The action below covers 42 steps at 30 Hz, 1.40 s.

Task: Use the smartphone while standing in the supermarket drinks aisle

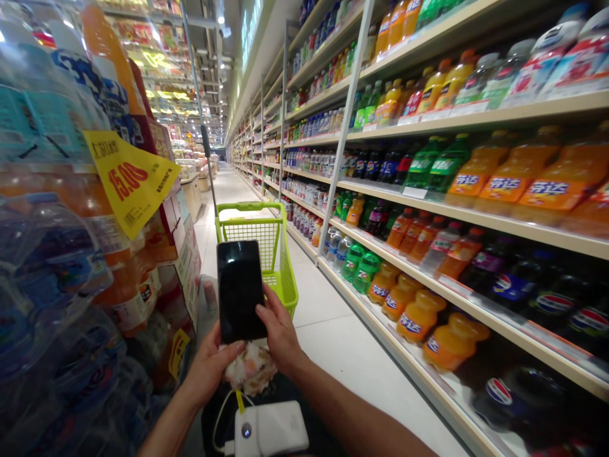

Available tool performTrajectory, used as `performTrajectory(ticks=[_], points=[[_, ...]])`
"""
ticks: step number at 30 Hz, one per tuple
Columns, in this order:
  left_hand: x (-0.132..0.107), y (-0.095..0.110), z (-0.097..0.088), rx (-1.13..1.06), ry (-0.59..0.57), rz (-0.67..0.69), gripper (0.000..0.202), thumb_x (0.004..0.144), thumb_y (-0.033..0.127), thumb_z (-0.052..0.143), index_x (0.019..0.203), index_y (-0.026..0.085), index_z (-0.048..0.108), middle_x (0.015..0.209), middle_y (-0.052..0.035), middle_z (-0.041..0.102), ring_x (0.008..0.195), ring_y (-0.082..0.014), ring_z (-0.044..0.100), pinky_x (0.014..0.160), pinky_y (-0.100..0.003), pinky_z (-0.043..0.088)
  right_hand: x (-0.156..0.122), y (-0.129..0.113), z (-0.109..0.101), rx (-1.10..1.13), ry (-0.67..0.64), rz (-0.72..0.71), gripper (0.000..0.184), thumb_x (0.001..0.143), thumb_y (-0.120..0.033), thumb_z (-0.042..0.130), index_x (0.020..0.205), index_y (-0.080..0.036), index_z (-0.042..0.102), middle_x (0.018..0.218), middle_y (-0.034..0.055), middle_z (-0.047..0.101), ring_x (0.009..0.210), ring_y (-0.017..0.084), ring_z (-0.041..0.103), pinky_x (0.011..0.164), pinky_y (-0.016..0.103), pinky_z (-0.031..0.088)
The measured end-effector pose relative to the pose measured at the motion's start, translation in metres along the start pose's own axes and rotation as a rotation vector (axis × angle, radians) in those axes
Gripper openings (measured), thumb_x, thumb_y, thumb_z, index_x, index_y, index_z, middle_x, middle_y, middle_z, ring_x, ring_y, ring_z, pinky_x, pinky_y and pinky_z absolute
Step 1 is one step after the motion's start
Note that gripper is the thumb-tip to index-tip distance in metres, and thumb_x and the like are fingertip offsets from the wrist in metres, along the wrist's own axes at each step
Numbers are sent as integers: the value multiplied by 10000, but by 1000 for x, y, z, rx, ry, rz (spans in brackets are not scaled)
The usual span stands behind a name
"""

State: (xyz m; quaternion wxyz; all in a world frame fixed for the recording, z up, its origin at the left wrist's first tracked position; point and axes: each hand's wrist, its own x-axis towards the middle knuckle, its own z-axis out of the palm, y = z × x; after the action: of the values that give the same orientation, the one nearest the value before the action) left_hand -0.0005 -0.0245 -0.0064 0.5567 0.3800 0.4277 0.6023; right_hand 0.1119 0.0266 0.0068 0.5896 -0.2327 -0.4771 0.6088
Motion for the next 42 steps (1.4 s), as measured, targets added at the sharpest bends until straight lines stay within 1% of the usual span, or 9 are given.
performTrajectory(ticks=[3,7,12,15,20,27,33,37,42], points=[[-1,1,1,14,-27,0,795,642,268,695,1331,183,307,1172,-110,603,1047,-273,563,852,-357,475,-2,2,0,-75,-5,-107,529,793,-312,521,1290,-209,373,1210,43,550,1138,177,489,1005,332,357],[-1,1,-1,134,-37,111,858,689,291,653,1385,234,154,1405,-90,363,1258,-254,350,981,-338,376,-1,6,2,-169,49,-192,500,829,-377,482,1278,-177,394,1247,69,521,1146,176,484,998,313,366],[0,-4,-4,352,-45,268,851,732,311,601,1399,240,77,1486,-63,160,1333,-232,165,1060,-353,248,1,14,1,-139,33,-212,508,833,-387,482,1285,-188,364,1227,74,535,1108,176,516,960,311,402],[0,-7,-6,449,-43,320,821,760,302,567,1401,256,57,1497,-49,89,1340,-239,122,1079,-384,180,1,15,-2,-147,17,-200,509,831,-373,492,1286,-191,353,1111,73,601,978,169,582,873,305,460],[-1,-8,-6,481,-64,315,806,782,295,537,1402,265,23,1495,-66,99,1329,-270,162,1062,-425,215,0,13,-5,-140,28,-147,490,808,-376,518,1243,-177,410,800,33,651,666,144,600,638,268,508],[-6,-8,-8,558,-37,348,801,787,301,529,1400,279,13,1501,-61,53,1337,-260,146,1060,-449,207,0,13,-6,-136,35,-161,470,787,-330,535,1229,-197,448,747,10,634,682,152,590,667,290,508],[-4,-10,-12,381,-66,297,815,769,292,565,1399,268,49,1476,-69,201,1318,-252,212,1059,-421,237,-8,3,-3,-88,-89,-153,515,778,-298,532,1269,-226,396,936,25,638,839,168,600,802,325,483],[-4,-10,-11,290,-87,290,806,760,271,581,1396,276,86,1473,-55,214,1315,-248,221,1057,-382,260,-9,-2,-3,4,-133,-126,614,762,-288,530,1319,-213,285,1088,45,607,959,177,583,876,336,446],[-5,-11,-11,286,-88,274,829,750,271,591,1398,269,72,1467,-65,229,1314,-260,218,1051,-400,276,-2,-8,-5,-61,-180,-56,604,663,-212,591,1232,-184,389,1076,50,614,966,192,575,867,336,447]])
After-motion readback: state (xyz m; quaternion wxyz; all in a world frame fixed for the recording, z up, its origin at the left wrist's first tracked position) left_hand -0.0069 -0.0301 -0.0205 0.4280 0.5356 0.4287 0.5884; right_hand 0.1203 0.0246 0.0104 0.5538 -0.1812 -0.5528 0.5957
